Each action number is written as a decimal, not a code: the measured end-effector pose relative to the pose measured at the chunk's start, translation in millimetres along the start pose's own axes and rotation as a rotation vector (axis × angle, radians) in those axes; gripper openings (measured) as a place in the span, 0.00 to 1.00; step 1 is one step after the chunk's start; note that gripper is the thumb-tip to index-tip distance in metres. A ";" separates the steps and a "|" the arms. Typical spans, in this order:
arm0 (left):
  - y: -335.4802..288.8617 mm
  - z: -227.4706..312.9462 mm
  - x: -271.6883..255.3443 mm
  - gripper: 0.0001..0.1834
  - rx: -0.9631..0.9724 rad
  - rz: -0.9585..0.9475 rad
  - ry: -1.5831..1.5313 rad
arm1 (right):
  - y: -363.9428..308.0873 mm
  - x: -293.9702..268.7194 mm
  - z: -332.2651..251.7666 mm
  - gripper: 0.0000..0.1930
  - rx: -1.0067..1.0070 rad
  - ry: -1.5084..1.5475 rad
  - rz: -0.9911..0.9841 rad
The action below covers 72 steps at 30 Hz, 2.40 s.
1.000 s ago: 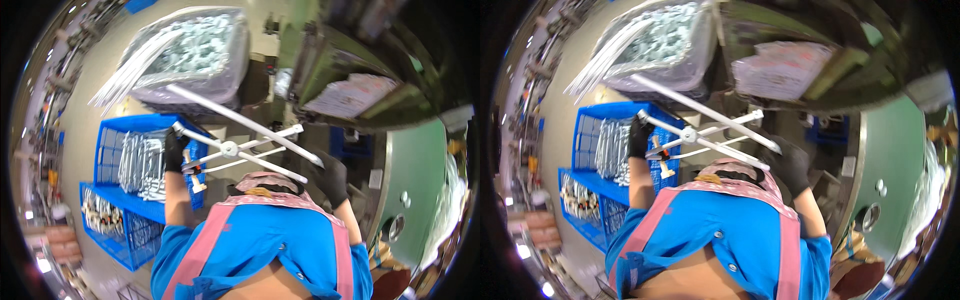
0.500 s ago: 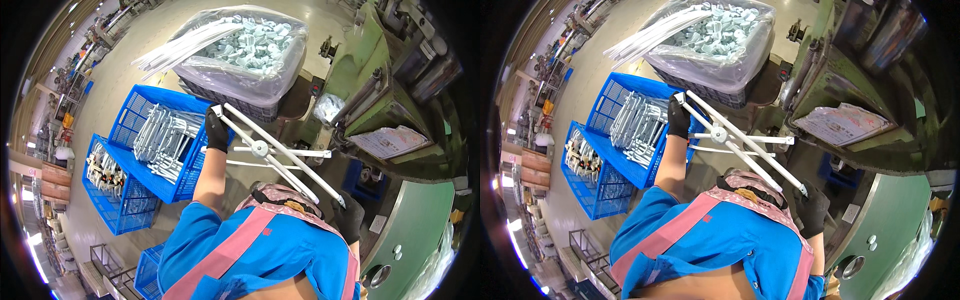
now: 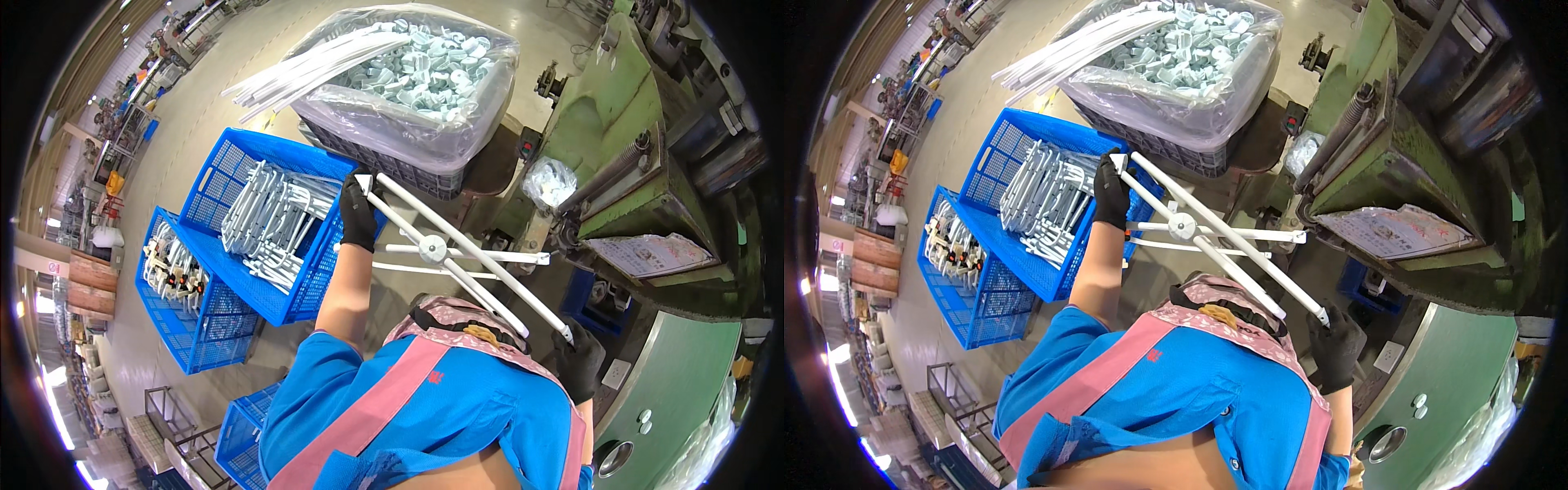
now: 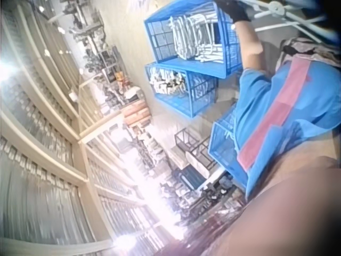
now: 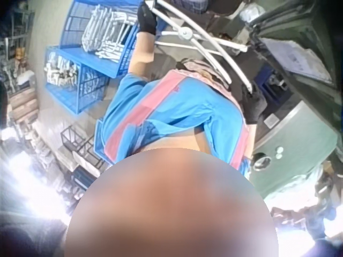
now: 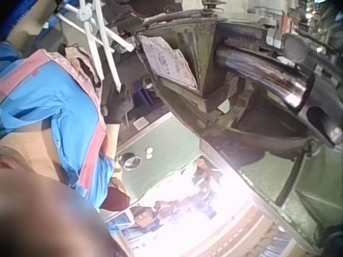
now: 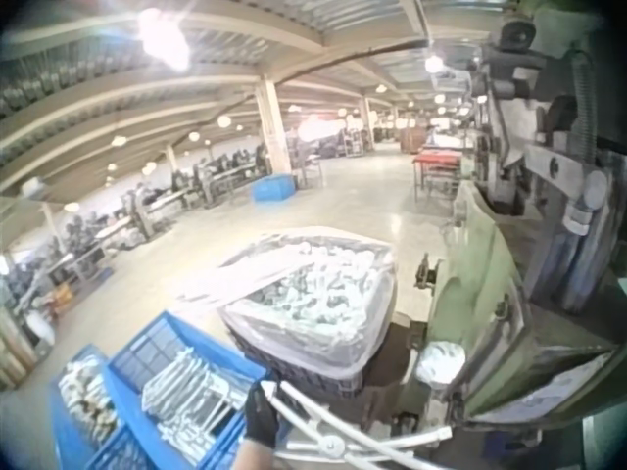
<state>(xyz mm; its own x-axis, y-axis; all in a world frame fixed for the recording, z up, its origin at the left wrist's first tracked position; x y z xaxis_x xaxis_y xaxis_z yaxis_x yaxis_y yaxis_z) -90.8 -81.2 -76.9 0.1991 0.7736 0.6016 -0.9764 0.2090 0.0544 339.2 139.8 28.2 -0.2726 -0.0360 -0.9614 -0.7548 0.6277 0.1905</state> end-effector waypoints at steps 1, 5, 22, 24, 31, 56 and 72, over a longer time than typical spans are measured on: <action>-1.0 2.0 3.0 0.21 0.007 -0.018 0.016 | 0.6 1.0 -0.7 0.14 0.001 0.013 -0.015; -0.4 3.4 2.6 0.20 0.035 -0.080 0.066 | 3.1 1.1 -4.5 0.14 -0.029 0.003 0.001; 7.6 -13.1 -27.2 0.22 -0.232 0.087 -0.083 | 62.5 50.6 -32.5 0.12 -0.344 0.316 -0.123; 2.7 -10.4 -37.7 0.27 -0.152 0.098 0.253 | 74.3 43.5 -37.9 0.14 -0.252 0.181 -0.085; -58.9 27.7 91.7 0.21 0.770 -0.577 1.276 | 99.6 28.2 -32.5 0.17 -0.379 0.148 0.099; -53.9 11.3 138.5 0.10 0.331 -1.119 1.094 | 110.4 113.7 10.1 0.13 -0.092 0.782 -0.313; -38.1 36.9 93.2 0.12 0.538 -0.980 1.145 | -4.3 82.5 -17.1 0.20 -0.023 0.152 -0.269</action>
<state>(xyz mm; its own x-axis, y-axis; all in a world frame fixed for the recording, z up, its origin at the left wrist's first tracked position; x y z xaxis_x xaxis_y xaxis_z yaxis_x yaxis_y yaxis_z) -38.1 -39.2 6.5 0.4505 0.5460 -0.7063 -0.3051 0.8377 0.4530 309.7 120.8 -48.6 -0.1465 -0.3156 -0.9375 -0.8249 0.5621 -0.0603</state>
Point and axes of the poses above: each hand's wrist, its own y-axis towards the middle knuckle, its own x-axis out of the palm, z = x × y, the point moved 5 cm from there along y, towards the middle knuckle, and after that the axes turned 14 degrees about -y, right-handed, at the moved point
